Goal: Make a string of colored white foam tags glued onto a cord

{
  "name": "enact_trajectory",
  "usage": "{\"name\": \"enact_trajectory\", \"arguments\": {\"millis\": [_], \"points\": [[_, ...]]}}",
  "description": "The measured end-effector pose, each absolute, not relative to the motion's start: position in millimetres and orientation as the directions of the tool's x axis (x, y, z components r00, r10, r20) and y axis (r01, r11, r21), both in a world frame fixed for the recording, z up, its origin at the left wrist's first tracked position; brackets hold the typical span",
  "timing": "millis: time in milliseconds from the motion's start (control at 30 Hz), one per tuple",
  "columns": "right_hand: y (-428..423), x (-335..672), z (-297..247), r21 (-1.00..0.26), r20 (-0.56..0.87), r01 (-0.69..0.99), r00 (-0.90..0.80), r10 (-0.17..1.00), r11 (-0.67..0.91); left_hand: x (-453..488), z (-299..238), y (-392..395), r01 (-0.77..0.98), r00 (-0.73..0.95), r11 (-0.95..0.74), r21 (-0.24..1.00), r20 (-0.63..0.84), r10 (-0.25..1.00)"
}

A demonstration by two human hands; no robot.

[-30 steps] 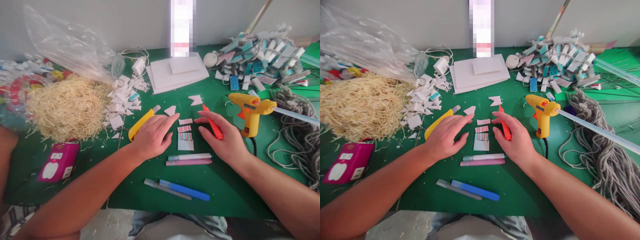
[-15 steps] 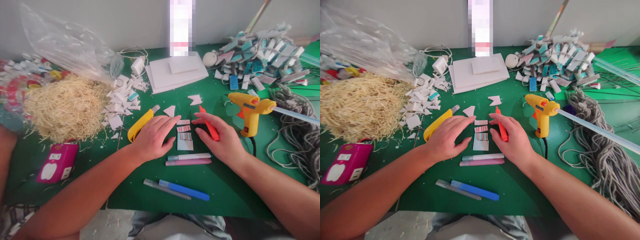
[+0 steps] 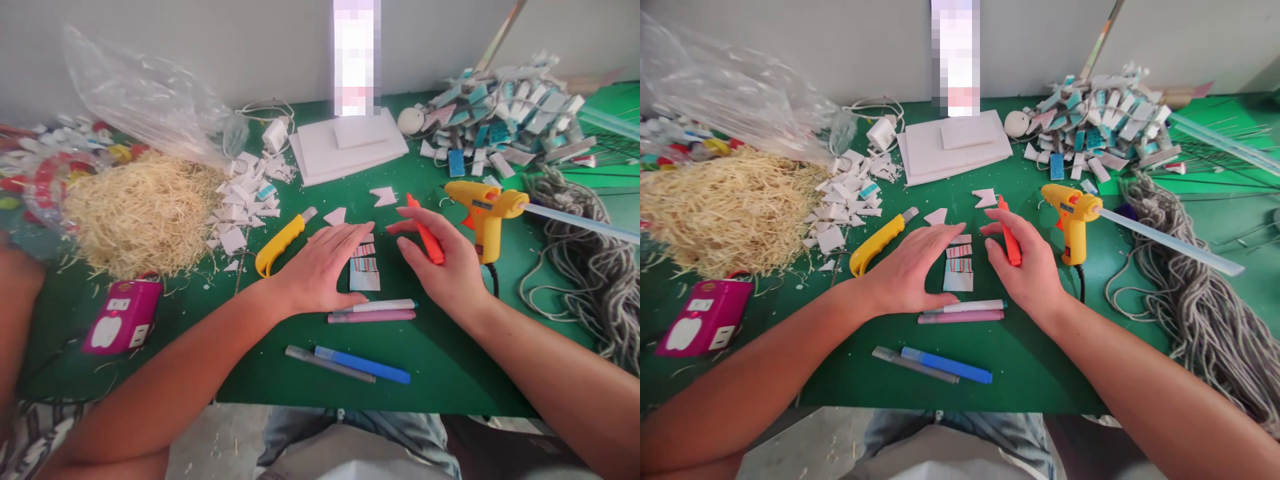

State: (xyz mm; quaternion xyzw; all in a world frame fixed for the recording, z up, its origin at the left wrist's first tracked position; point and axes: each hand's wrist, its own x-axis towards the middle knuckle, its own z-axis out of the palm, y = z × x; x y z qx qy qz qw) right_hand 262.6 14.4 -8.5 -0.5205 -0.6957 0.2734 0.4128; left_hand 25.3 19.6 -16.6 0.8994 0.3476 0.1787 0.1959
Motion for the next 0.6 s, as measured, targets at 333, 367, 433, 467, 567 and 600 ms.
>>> {"name": "enact_trajectory", "arguments": {"millis": [333,367,433,467,567,600], "points": [[16,265,-11,-0.812,0.312,0.482,-0.115,0.943,0.327,30,-15,17,0.635,0.662,-0.644,0.427,0.129,0.738],[16,266,-11,-0.814,0.312,0.481,-0.114,0.943,0.327,30,-14,18,0.640,0.661,-0.641,0.424,0.121,0.741],[16,266,-12,-0.818,0.309,0.476,-0.114,0.944,0.325,32,-13,19,0.641,0.669,-0.646,0.414,0.111,0.735],[16,266,-12,-0.820,0.308,0.471,-0.116,0.944,0.326,33,-11,20,0.639,0.675,-0.652,0.408,0.107,0.730],[16,266,-13,-0.829,0.306,0.454,-0.122,0.944,0.328,39,-5,23,0.644,0.690,-0.660,0.386,0.080,0.719],[16,266,-13,-0.832,0.306,0.448,-0.125,0.944,0.328,41,-3,24,0.650,0.692,-0.659,0.377,0.065,0.719]]}}
